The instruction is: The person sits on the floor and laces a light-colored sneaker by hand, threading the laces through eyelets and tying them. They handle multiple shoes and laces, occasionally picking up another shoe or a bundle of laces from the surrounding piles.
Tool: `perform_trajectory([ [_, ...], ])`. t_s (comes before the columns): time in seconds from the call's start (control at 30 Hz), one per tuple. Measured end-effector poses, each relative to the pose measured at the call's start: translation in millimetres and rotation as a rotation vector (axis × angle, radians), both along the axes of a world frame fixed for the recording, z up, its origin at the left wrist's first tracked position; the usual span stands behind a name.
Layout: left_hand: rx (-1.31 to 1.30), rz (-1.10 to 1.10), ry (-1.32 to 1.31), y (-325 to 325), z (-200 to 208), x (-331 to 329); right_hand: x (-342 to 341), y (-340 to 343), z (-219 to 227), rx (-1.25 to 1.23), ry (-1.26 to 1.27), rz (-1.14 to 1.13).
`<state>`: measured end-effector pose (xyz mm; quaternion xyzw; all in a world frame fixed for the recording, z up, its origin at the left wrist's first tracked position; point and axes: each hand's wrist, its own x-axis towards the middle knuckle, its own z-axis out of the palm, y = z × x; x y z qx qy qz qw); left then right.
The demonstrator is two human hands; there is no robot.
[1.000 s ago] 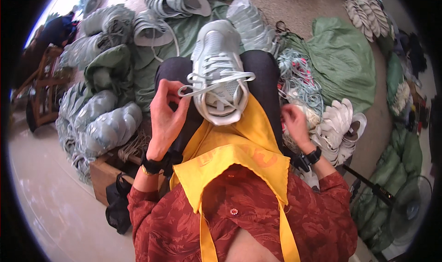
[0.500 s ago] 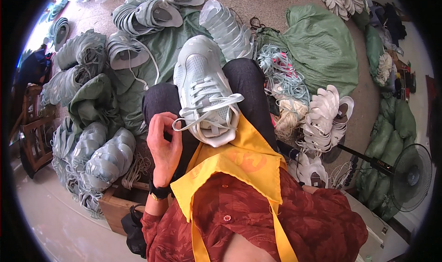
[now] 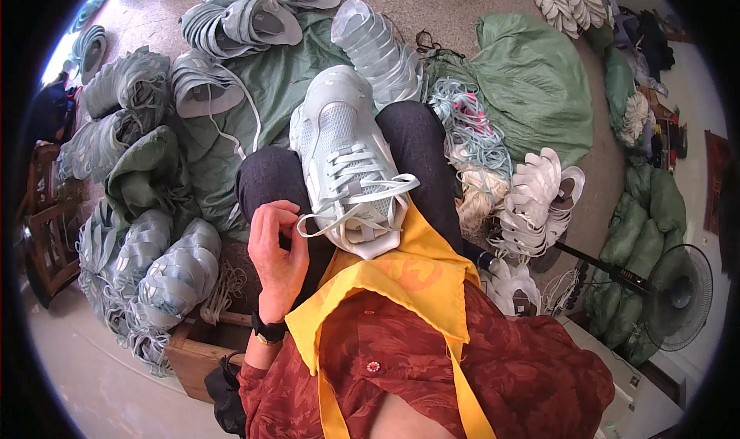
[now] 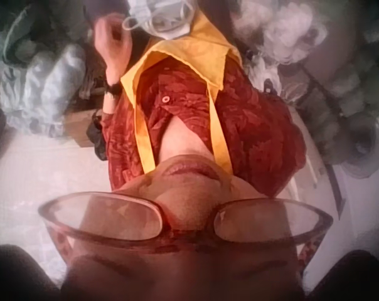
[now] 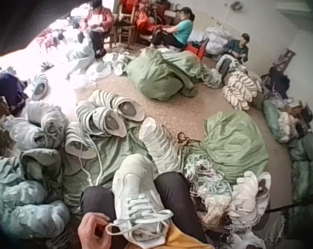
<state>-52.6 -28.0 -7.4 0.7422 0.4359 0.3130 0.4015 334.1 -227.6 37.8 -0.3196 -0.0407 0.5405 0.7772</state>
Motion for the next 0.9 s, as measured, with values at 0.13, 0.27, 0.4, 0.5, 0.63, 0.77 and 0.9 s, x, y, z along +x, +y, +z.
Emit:
perform_trajectory([
  [0.13, 0.010, 0.002, 0.003, -1, 1, 0, 3, 0, -2, 0.009, -0.004, 0.005],
  [0.27, 0.027, 0.006, 0.012, -1, 0, 1, 7, -1, -3, 0.020, -0.004, -0.010],
  [0.4, 0.027, 0.004, 0.051, -1, 3, 4, 12, -7, -6, 0.037, 0.001, -0.018],
  [0.5, 0.040, 0.008, 0.083, -3, 6, 6, 18, -11, -9, 0.048, -0.005, -0.024],
  [0.63, 0.127, 0.000, 0.164, -5, 8, 10, 27, -18, -10, 0.060, -0.002, -0.035],
  [0.77, 0.180, -0.003, 0.217, -6, 7, 13, 36, -26, -18, 0.079, 0.008, -0.042],
  [0.9, 0.184, 0.027, 0.273, -9, 7, 17, 45, -30, -24, 0.096, 0.019, -0.042],
])
